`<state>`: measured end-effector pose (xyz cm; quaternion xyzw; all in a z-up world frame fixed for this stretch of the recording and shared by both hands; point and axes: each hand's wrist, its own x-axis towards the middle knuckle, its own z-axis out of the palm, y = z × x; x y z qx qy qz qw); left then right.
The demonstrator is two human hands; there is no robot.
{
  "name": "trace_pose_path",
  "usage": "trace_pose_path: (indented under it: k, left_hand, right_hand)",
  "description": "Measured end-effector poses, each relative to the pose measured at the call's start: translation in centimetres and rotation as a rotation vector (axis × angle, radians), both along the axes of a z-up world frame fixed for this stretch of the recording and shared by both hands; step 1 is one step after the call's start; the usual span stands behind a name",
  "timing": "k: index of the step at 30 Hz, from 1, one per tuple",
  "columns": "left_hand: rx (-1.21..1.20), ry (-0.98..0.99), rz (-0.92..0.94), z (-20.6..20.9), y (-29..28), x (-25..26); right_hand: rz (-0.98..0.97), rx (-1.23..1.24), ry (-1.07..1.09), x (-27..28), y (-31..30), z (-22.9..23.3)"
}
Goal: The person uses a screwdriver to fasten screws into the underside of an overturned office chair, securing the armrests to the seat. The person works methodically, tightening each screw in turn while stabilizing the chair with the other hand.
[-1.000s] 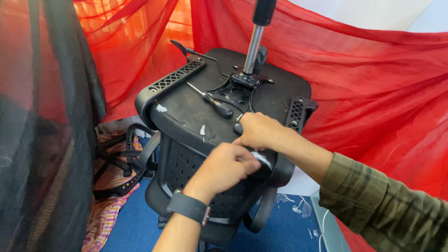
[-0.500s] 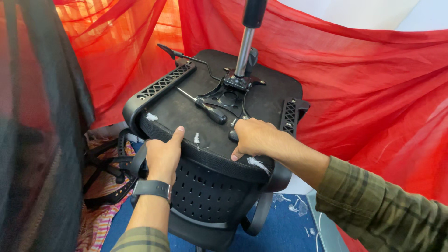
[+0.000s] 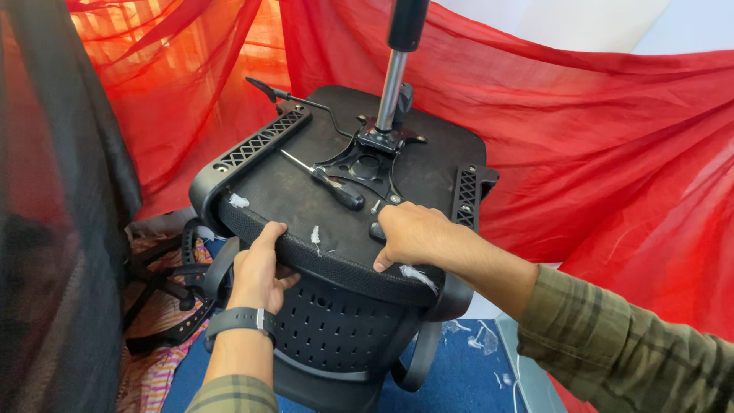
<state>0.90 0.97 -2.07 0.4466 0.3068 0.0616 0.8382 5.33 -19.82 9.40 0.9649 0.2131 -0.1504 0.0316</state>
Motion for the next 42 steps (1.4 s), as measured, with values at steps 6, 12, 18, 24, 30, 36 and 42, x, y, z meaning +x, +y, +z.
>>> trace_pose_path:
  k: [6,12,18,24,30,36,42]
  left_hand:
    - [0.036,0.029,0.071,-1.5,-0.6,0.1]
    - [0.047,0.008,0.145,-1.7,-1.2,-0.3]
    - [0.071,0.035,0.146,-1.4,-1.4,-1.3]
    - [0.043,0.011,0.164,-1.1,-2.4,-2.0]
    - [0.023,-0.015,0.181,-1.0,-3.8,-2.5]
    - [-0.001,0.048,0.212,-0.9,-5.2,-3.1]
    - [-0.034,0.033,0.208,-0.8,-7.0,-3.6]
  right_hand:
    - [0.003,0.019,-0.007,0.0,-0.3,-0.2]
    - [-0.005,0.066,-0.007,-0.3,-0.8,-0.3]
    - [-0.002,0.105,0.008,-0.6,-1.3,-0.3]
    - [-0.05,0.096,0.042,-0.6,-1.5,0.0]
    - [-0.104,0.072,0.036,-0.3,-2.0,0.0]
    - [-0.086,0.076,0.011,0.3,-2.8,-0.4]
    - [-0.068,0.078,-0.042,0.9,-3.7,-0.4]
